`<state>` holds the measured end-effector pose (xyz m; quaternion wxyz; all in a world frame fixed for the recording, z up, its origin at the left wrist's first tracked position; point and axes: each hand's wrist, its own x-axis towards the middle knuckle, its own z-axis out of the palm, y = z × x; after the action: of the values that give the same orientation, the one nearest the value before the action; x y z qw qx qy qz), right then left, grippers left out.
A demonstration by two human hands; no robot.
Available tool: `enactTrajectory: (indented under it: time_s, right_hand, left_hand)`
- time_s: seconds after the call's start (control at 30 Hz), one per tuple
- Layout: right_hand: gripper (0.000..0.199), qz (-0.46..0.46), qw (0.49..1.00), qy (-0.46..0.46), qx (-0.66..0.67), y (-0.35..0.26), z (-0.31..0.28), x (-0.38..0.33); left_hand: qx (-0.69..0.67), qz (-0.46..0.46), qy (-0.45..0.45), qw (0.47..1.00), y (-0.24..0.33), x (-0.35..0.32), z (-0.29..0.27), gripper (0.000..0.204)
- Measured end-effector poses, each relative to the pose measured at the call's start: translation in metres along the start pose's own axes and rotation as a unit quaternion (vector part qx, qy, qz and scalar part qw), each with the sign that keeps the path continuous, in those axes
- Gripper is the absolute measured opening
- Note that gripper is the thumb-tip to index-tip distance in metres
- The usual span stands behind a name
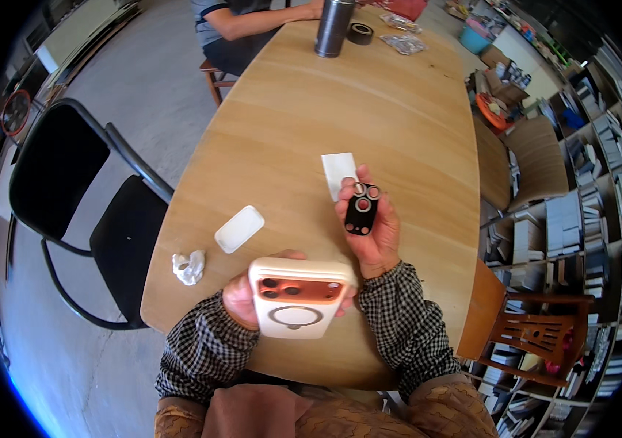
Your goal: The person peels a protective film from a camera lens protector and aligns it over the camera module of a smartphone case. They press the protector into place, smooth the edges, and then compare the installed protector with a spare one.
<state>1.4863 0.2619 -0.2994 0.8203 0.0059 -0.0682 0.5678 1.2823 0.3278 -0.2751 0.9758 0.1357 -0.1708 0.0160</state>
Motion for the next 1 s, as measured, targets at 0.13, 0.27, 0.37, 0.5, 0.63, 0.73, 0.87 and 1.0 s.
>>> enactTrajectory:
  time_s: [0.13, 0.27, 0.37, 0.5, 0.63, 0.73, 0.87, 1.0]
  right_hand:
    - [0.051, -0.005, 1.000, 0.003, 0.001, 0.000, 0.005, 0.001]
    - [0.054, -0.018, 0.999, -0.029, -0.031, -0.004, 0.015, 0.004]
    - [0.057, -0.018, 0.993, -0.062, -0.094, -0.003, 0.030, 0.006]
    - [0.060, -0.019, 0.976, -0.104, -0.190, -0.007, 0.037, 0.006]
    - [0.060, -0.025, 0.978, -0.092, -0.187, -0.007, 0.038, 0.006]
    - [0.061, -0.031, 0.979, -0.091, -0.181, -0.007, 0.036, 0.007]
    - [0.061, -0.036, 0.977, -0.102, -0.183, -0.007, 0.038, 0.007]
    - [0.061, -0.033, 0.976, -0.106, -0.188, -0.007, 0.038, 0.006]
  left_hand:
    - [-0.058, 0.006, -0.064, 0.996, 0.001, 0.004, 0.000, 0.062]
    - [-0.006, -0.013, -0.032, 0.999, 0.001, 0.007, 0.002, 0.064]
    - [-0.028, 0.007, -0.011, 1.000, -0.004, 0.008, -0.002, 0.067]
    - [0.008, 0.019, 0.023, 1.000, -0.002, 0.010, 0.002, 0.070]
    - [0.026, 0.033, 0.013, 0.999, 0.001, 0.015, 0.000, 0.072]
    - [0.046, 0.041, 0.085, 0.994, 0.005, 0.017, 0.009, 0.074]
    - [0.037, 0.068, 0.067, 0.995, 0.007, 0.018, 0.003, 0.075]
    - [0.030, 0.057, 0.061, 0.996, 0.007, 0.018, 0.008, 0.075]
